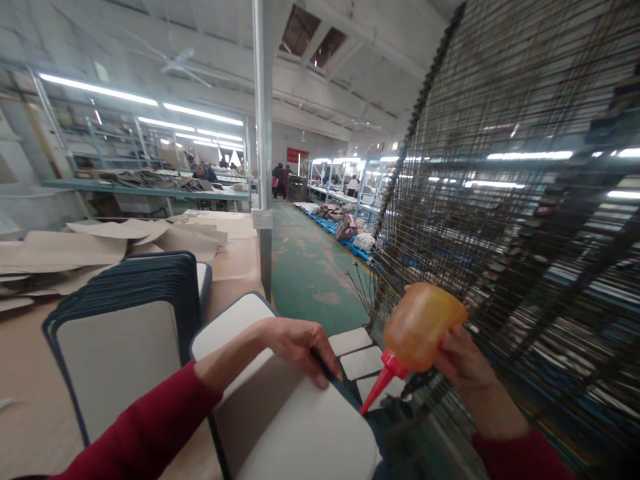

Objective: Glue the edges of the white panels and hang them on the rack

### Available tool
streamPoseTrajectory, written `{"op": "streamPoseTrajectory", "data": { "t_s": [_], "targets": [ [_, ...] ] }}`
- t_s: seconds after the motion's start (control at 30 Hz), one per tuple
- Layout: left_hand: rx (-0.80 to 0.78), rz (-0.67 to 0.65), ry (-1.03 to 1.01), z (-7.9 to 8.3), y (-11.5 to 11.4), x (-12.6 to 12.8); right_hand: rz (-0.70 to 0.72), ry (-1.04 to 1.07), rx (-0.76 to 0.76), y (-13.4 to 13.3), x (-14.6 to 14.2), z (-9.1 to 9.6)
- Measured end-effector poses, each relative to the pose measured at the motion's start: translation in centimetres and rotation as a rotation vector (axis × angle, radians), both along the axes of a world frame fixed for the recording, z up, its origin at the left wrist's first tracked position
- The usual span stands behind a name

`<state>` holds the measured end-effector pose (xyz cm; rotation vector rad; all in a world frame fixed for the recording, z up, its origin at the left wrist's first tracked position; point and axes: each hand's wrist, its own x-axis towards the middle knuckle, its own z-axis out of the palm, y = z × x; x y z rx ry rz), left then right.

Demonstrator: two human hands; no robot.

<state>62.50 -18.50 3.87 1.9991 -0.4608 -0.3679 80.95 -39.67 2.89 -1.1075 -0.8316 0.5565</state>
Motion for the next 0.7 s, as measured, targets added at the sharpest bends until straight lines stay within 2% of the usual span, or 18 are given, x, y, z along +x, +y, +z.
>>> {"op": "streamPoseTrajectory", "data": {
  "t_s": [0.4,0.7],
  "targets": [
    [-0.015,-0.064,0.060,0.5,-0.4,0.5,0.073,0.053,0.021,-0.2,-0.7,0.1],
    [-0.045,-0.038,0.081,0.0,0.3,0.0,0.095,0.108,-0.021,-0.1,-1.3,-0.5]
  ]
}}
